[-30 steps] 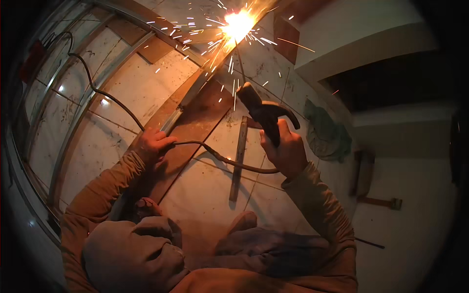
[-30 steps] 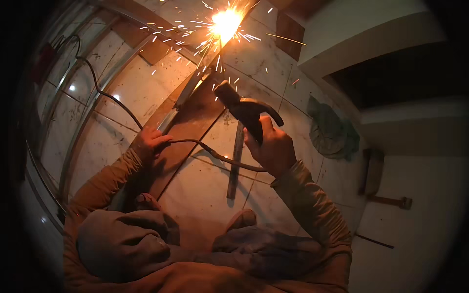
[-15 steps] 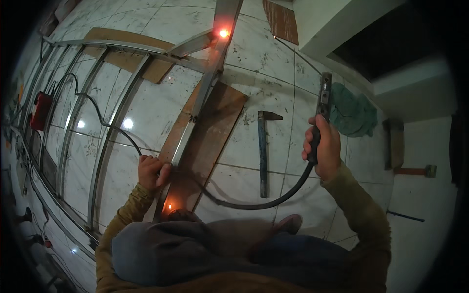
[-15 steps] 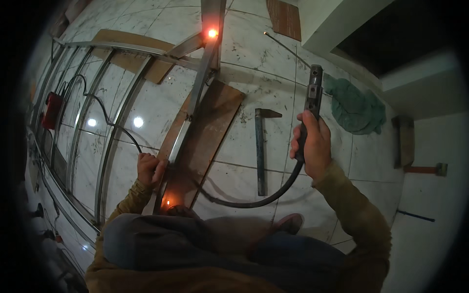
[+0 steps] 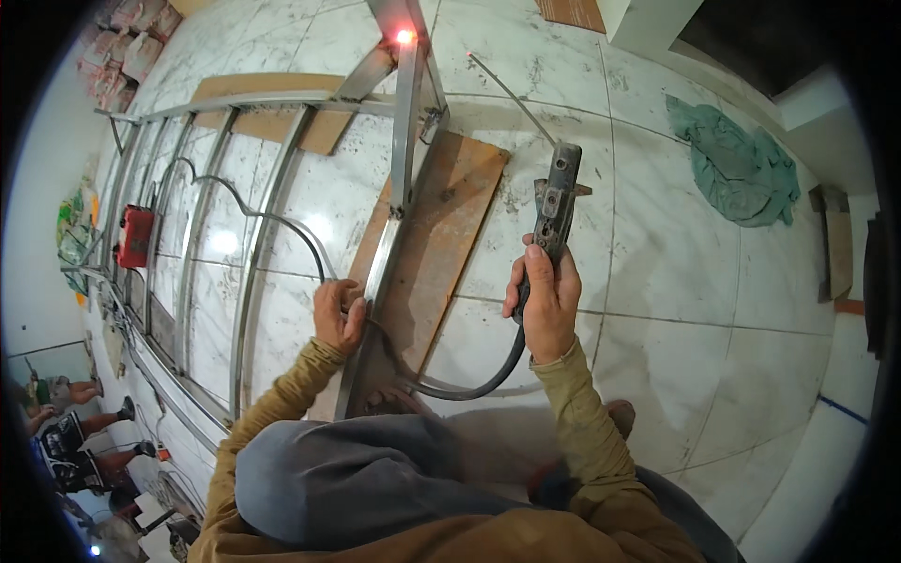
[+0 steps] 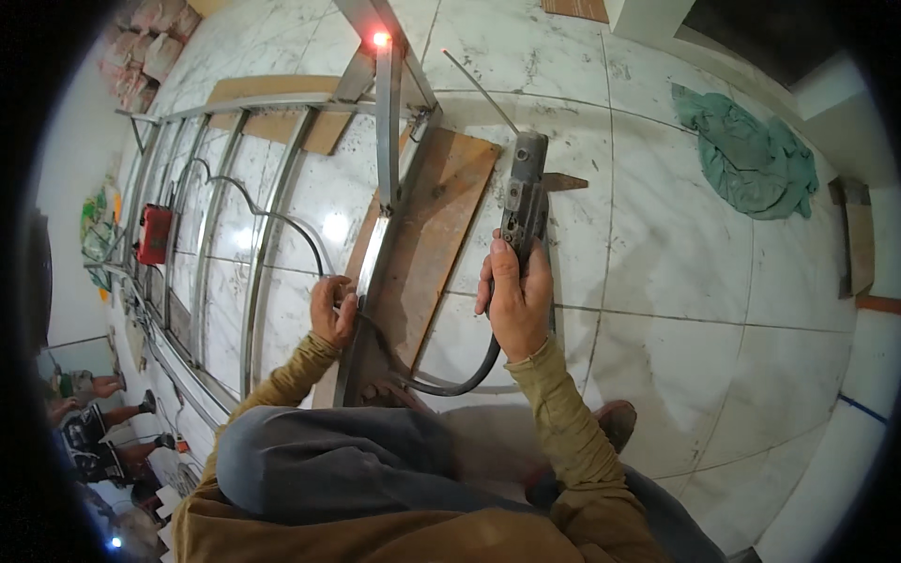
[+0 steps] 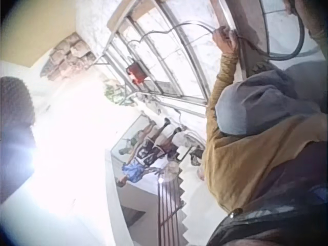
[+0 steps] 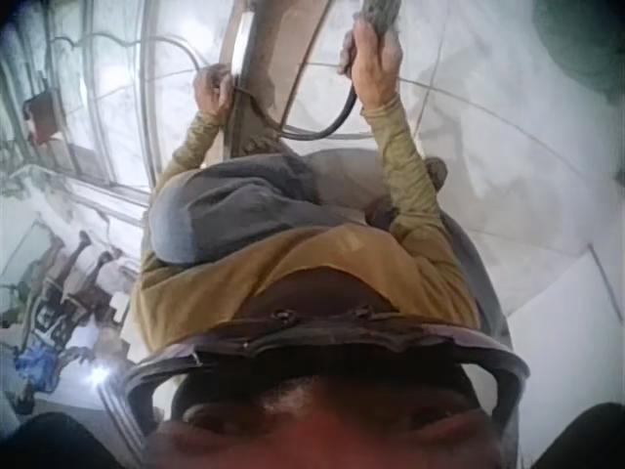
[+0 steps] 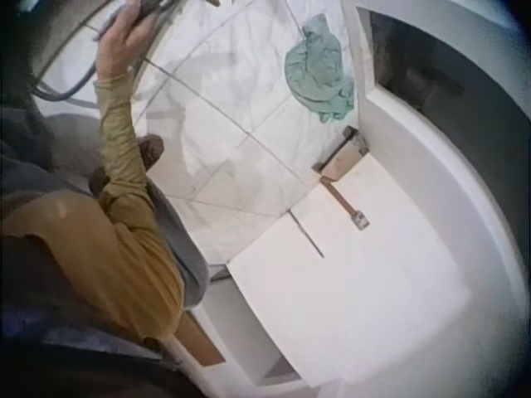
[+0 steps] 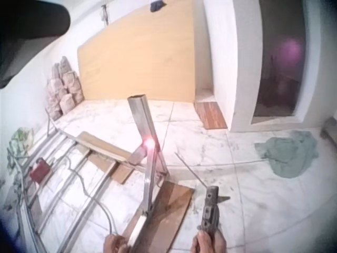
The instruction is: The person welds metal bars to a frame using a hand-held welding tool and then strikes the joints with a hammer.
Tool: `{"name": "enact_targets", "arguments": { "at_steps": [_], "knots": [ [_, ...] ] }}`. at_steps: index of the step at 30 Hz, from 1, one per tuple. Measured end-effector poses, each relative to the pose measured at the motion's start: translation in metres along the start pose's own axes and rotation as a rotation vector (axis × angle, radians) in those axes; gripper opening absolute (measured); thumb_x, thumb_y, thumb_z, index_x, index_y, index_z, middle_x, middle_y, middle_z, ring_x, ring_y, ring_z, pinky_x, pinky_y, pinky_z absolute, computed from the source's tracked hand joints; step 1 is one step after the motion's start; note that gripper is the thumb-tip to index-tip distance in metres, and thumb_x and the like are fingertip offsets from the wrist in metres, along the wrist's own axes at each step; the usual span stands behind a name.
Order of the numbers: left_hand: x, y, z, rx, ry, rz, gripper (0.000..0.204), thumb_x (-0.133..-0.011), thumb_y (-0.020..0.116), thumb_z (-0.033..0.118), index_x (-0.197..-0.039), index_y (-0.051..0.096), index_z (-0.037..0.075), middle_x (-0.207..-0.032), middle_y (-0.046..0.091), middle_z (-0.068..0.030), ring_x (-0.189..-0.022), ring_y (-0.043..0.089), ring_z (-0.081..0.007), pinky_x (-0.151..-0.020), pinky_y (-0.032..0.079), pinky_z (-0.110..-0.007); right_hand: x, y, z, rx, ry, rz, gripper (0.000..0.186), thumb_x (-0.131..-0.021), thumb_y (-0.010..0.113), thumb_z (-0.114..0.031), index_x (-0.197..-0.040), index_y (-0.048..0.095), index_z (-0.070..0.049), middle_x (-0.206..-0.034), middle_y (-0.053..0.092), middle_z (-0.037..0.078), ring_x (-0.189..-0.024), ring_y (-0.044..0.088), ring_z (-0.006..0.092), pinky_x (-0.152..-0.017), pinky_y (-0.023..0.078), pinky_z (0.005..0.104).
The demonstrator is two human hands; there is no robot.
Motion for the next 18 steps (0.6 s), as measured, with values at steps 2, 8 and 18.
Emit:
{"name": "enact_targets", "arguments": {
  "at_steps": [2,8,18],
  "knots": [
    [0.0,0.012,0.006,0.014,-0.017,0.027,0.016,-0.088,0.062,0.017,-0.096,0.064,0.004,-0.078,0.056,-0.0142,-0.076,0.054,-0.0328,-0.072,0.041,-0.043,-0.008,0.002,-0.012,0.018,-0.01,-0.006,0.027,-0.104,0.052,-0.027,-0.112,0.053,-0.001,-0.071,0.05,0.001,-0.049,0.047,0.0063,-0.041,0.041,0.0235],
    [0.015,0.025,0.013,-0.094,-0.156,0.038,0.027,-0.097,0.053,0.022,-0.081,0.063,0.004,-0.074,0.06,-0.017,-0.072,0.058,-0.0376,-0.068,0.044,-0.047,-0.021,0.001,-0.02,0.034,-0.007,-0.077,0.023,-0.104,0.054,-0.026,-0.106,0.053,-0.003,-0.068,0.051,-0.002,-0.052,0.048,0.0049,-0.042,0.039,0.0231],
    [0.015,0.025,0.016,-0.089,-0.152,0.025,0.024,-0.097,0.053,0.021,-0.082,0.062,0.003,-0.073,0.06,-0.0172,-0.073,0.057,-0.0385,-0.069,0.044,-0.048,-0.031,0.0,-0.01,0.1,-0.07,-0.069,0.026,-0.102,0.058,-0.025,-0.101,0.057,0.001,-0.068,0.054,0.001,-0.059,0.048,0.0076,-0.052,0.041,0.0281]
  ]
}}
Point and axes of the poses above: each hand's wrist, its own x-axis away from the middle knuckle, its own y-axis out of the palm, z = x × y, the point moved 1 cm from there along -x, towards the middle knuckle
